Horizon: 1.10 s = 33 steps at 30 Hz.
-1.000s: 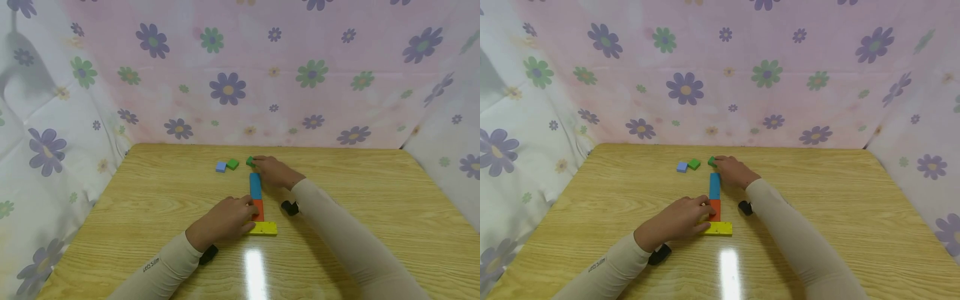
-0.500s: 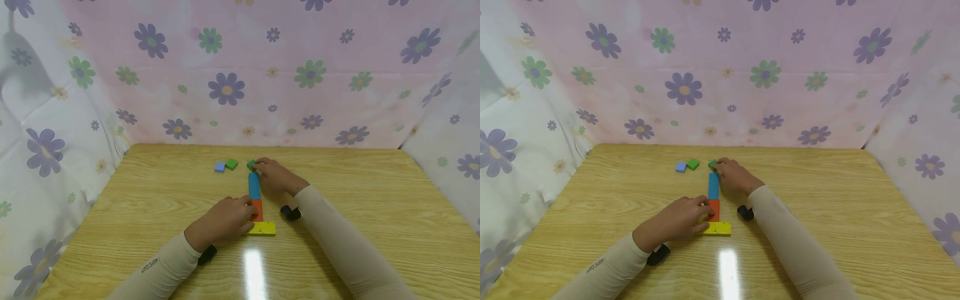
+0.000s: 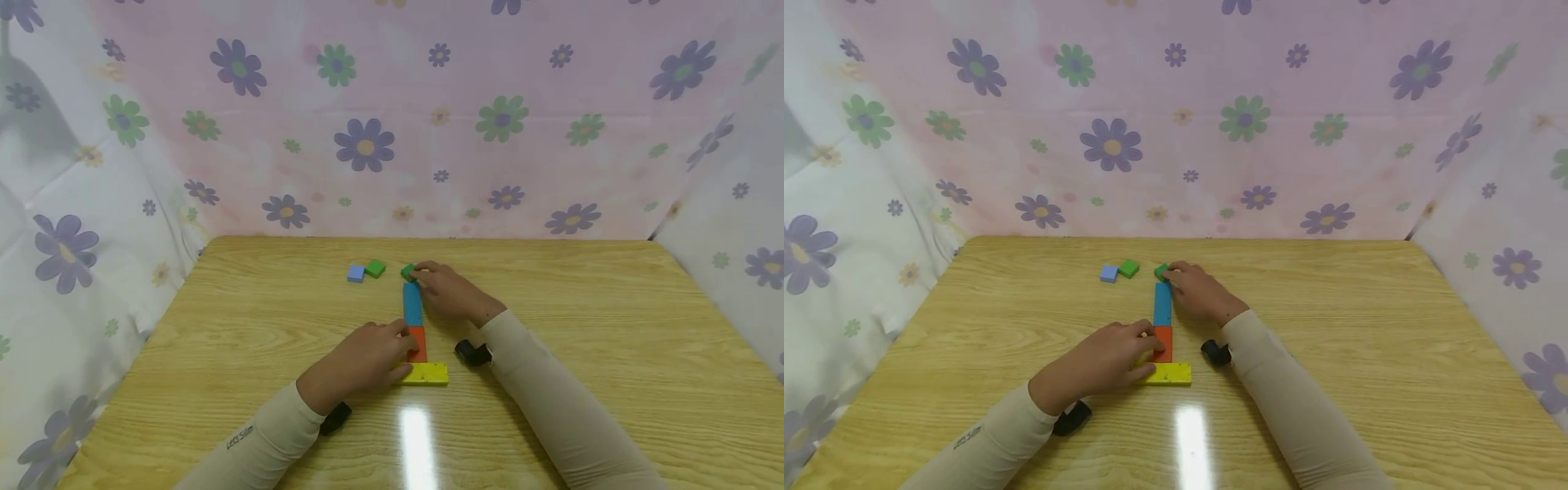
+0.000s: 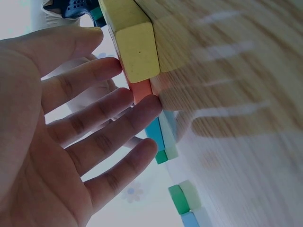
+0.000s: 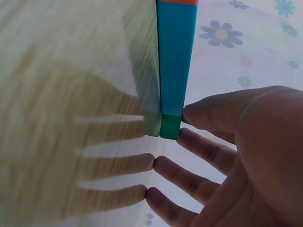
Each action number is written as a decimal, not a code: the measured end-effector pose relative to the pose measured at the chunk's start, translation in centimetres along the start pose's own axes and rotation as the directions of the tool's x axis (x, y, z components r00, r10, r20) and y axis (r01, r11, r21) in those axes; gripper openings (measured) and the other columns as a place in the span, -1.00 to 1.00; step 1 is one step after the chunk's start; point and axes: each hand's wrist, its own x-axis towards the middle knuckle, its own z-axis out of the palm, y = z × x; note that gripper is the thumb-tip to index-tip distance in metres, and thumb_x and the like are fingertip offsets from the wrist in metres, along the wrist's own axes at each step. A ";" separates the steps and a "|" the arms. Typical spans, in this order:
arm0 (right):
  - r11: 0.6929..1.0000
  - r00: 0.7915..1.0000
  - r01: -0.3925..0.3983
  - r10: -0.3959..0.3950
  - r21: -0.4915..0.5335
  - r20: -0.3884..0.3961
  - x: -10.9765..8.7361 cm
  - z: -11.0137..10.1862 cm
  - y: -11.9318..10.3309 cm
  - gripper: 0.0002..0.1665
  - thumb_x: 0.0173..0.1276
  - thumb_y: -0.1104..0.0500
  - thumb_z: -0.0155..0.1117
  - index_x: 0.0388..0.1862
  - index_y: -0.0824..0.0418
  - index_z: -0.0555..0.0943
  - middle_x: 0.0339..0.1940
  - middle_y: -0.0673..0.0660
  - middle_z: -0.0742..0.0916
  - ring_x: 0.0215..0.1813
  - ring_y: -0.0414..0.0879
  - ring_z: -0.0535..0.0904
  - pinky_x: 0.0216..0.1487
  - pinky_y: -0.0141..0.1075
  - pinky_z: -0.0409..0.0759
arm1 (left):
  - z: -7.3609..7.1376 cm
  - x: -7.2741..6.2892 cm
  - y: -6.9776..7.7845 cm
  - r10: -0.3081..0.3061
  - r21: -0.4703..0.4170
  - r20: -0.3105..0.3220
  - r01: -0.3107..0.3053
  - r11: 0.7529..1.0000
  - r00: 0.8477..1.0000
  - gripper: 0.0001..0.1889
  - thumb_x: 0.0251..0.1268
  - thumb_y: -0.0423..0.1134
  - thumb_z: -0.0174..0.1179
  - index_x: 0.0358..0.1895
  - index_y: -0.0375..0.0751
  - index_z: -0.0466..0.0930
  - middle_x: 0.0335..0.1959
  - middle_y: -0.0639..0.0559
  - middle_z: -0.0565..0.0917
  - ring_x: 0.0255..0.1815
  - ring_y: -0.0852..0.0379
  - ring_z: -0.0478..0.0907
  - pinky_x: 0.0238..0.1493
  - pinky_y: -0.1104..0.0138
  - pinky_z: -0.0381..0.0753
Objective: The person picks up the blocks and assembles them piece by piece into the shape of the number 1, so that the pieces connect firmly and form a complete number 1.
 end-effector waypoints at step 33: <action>0.999 1.000 -0.003 0.003 -0.052 -0.003 0.0 0.2 -0.1 -0.48 0.60 0.19 0.02 0.47 0.28 0.39 0.46 0.32 0.44 0.46 0.21 0.39 0.39 0.03 0.45 | 0.3 -0.1 -0.3 0.051 0.009 -0.093 -0.051 0.999 0.994 -0.79 0.41 -0.09 0.22 -0.02 -0.03 0.72 -0.16 0.07 0.66 -0.35 0.25 0.61 -0.23 0.27 0.65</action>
